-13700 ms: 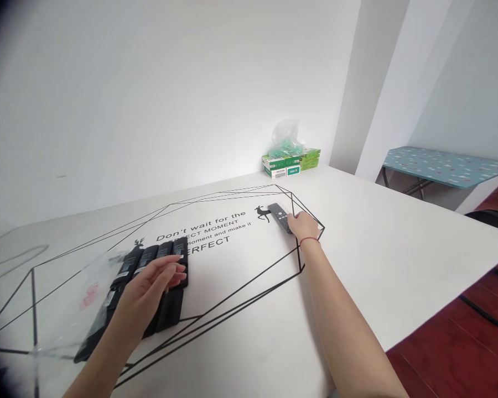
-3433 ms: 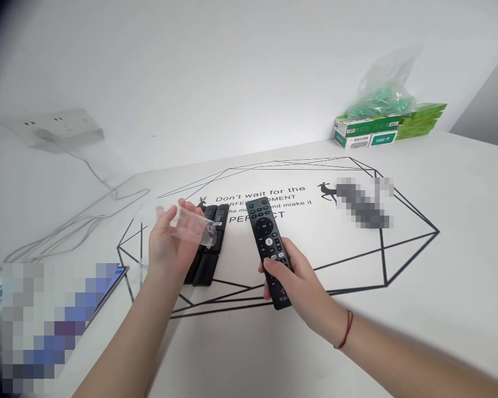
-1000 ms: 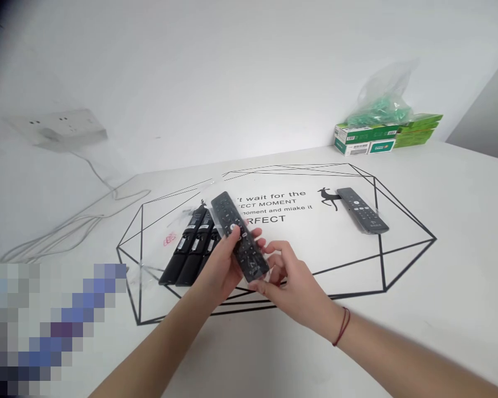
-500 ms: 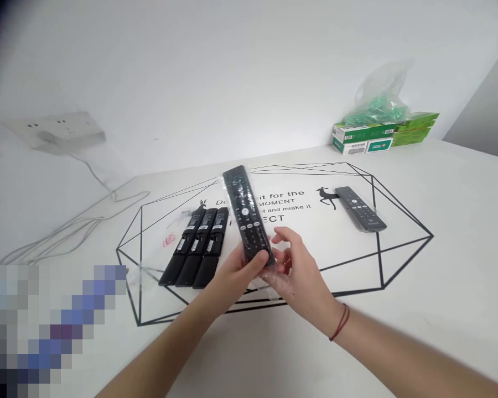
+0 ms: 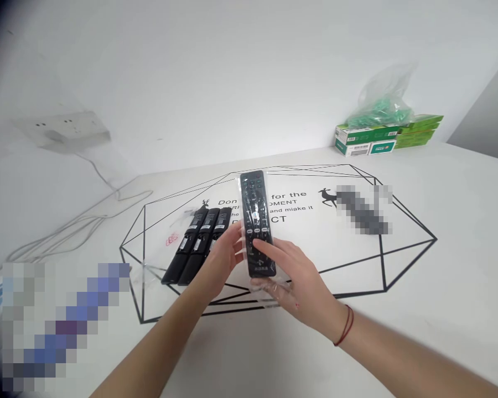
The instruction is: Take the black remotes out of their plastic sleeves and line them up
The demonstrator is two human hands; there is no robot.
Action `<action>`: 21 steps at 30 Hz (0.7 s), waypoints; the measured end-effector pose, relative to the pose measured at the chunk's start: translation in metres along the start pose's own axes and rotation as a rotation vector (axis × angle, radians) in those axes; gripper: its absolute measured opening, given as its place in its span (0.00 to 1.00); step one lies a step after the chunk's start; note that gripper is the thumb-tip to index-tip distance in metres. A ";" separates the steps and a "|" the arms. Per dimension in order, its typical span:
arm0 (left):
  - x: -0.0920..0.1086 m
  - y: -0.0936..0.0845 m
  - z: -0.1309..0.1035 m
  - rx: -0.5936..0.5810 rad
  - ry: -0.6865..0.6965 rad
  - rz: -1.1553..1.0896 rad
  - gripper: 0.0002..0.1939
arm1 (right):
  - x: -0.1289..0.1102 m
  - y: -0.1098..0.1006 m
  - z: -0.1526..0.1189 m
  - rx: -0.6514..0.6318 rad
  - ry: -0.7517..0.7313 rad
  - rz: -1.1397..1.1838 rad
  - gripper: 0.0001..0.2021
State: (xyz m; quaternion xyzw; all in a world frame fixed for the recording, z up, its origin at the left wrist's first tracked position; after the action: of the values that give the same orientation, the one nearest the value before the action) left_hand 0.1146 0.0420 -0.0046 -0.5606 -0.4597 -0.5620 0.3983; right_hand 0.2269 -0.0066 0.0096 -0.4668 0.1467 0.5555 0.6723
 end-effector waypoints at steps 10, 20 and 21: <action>-0.014 -0.012 0.000 0.049 -0.223 -0.235 0.15 | -0.013 0.004 0.001 -0.046 -0.064 -0.058 0.27; -0.027 -0.035 0.005 0.301 -0.259 -0.374 0.10 | -0.032 -0.009 0.000 0.057 -0.236 -0.143 0.19; -0.027 -0.033 0.004 0.289 -0.274 -0.364 0.11 | -0.037 -0.008 -0.001 0.040 -0.271 -0.140 0.20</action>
State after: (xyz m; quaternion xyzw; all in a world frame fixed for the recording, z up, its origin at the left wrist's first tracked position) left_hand 0.0855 0.0524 -0.0335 -0.4769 -0.6779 -0.4720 0.3006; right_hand 0.2218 -0.0296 0.0387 -0.3830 0.0328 0.5623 0.7322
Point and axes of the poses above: each hand's wrist, its own z-axis towards the middle knuckle, its own y-axis out of the palm, x = y × z, the point moved 10 cm from there along z, towards the middle knuckle, and after that the axes turned 1 degree about z, right-handed, at the moved point
